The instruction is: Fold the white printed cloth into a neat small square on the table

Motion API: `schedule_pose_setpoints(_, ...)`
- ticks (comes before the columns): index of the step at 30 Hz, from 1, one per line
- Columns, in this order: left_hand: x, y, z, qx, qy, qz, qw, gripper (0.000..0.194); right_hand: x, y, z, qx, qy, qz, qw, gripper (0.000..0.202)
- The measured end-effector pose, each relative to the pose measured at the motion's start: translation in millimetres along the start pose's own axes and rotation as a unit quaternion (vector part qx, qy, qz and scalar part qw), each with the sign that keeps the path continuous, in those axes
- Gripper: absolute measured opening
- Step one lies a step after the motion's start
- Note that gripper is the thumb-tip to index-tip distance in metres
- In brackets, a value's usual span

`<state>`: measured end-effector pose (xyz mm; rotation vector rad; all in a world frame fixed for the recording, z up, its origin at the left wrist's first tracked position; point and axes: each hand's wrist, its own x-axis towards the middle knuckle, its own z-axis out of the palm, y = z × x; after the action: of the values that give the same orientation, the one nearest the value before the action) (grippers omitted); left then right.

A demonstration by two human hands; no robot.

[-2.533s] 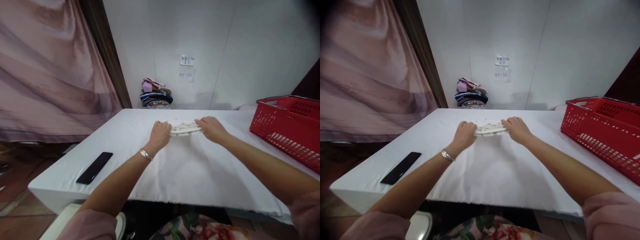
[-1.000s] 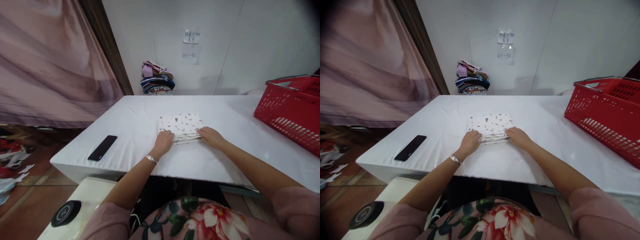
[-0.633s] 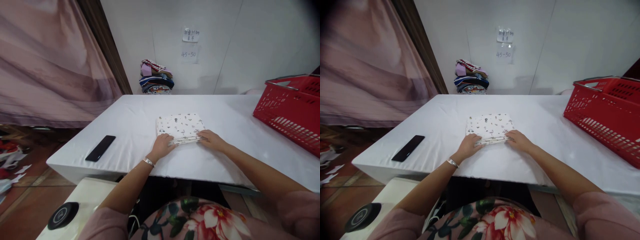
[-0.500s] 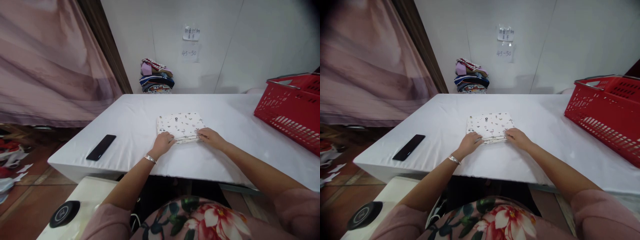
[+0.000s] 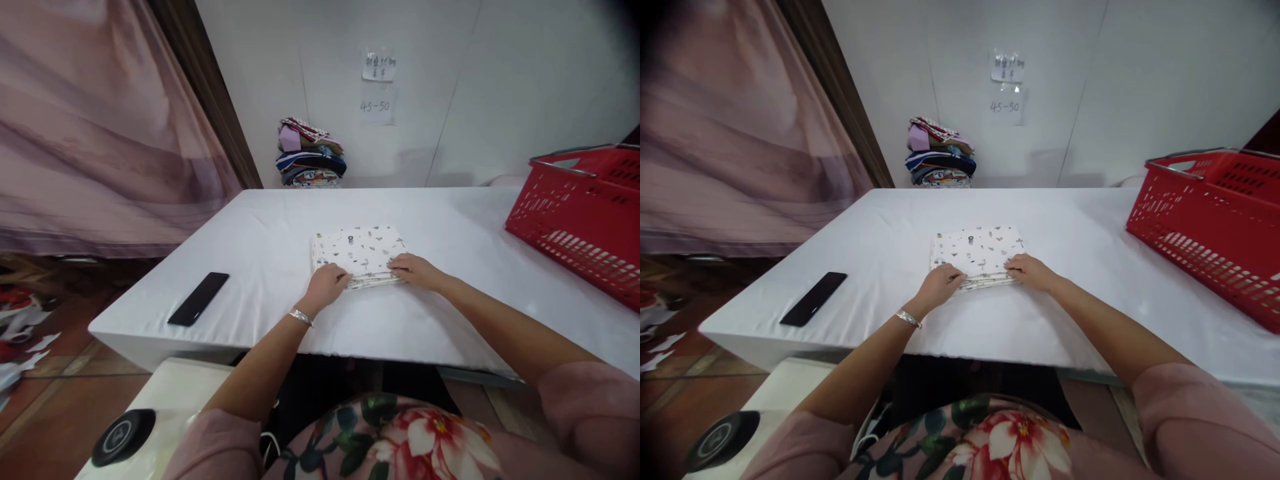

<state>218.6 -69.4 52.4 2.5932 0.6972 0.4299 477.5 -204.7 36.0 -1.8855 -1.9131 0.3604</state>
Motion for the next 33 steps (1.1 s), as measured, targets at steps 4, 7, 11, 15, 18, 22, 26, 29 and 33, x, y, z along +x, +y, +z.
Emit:
schedule_pose_setpoints(4,2,2,-1.8,0.008,-0.018,-0.017,1.0,0.028,1,-3,0,-0.032,-0.004,-0.014,0.999,0.036)
schedule_pose_setpoints(7,4,5,-3.2,0.026,-0.034,-0.03,0.999,0.022,3,-5,-4,-0.061,-0.025,-0.025,0.998,0.036)
schedule_pose_setpoints(11,10,9,-5.4,0.041,-0.064,-0.062,0.995,0.022,12,-7,-9,-0.109,-0.07,-0.025,0.991,0.033)
schedule_pose_setpoints(15,17,10,-6.7,0.045,-0.084,-0.069,0.993,0.018,22,-12,-10,-0.175,-0.093,-0.035,0.98,0.028)
schedule_pose_setpoints(18,19,10,-6.1,0.059,-0.081,-0.06,0.993,0.019,24,-15,-9,-0.191,-0.075,-0.033,0.978,0.028)
schedule_pose_setpoints(22,19,8,-3.5,0.091,-0.071,-0.043,0.992,0.015,19,-16,-10,-0.157,-0.048,-0.011,0.986,0.03)
schedule_pose_setpoints(26,20,10,-1.3,0.129,-0.077,-0.029,0.988,0.013,17,-14,-11,-0.126,-0.028,0.0,0.992,0.031)
schedule_pose_setpoints(29,22,13,-0.7,0.157,-0.08,-0.027,0.984,0.012,17,-12,-10,-0.123,-0.015,0.0,0.992,0.03)
schedule_pose_setpoints(33,18,17,-0.8,0.192,-0.048,-0.009,0.98,0.016,10,-9,-9,-0.127,0.03,-0.016,0.991,0.031)
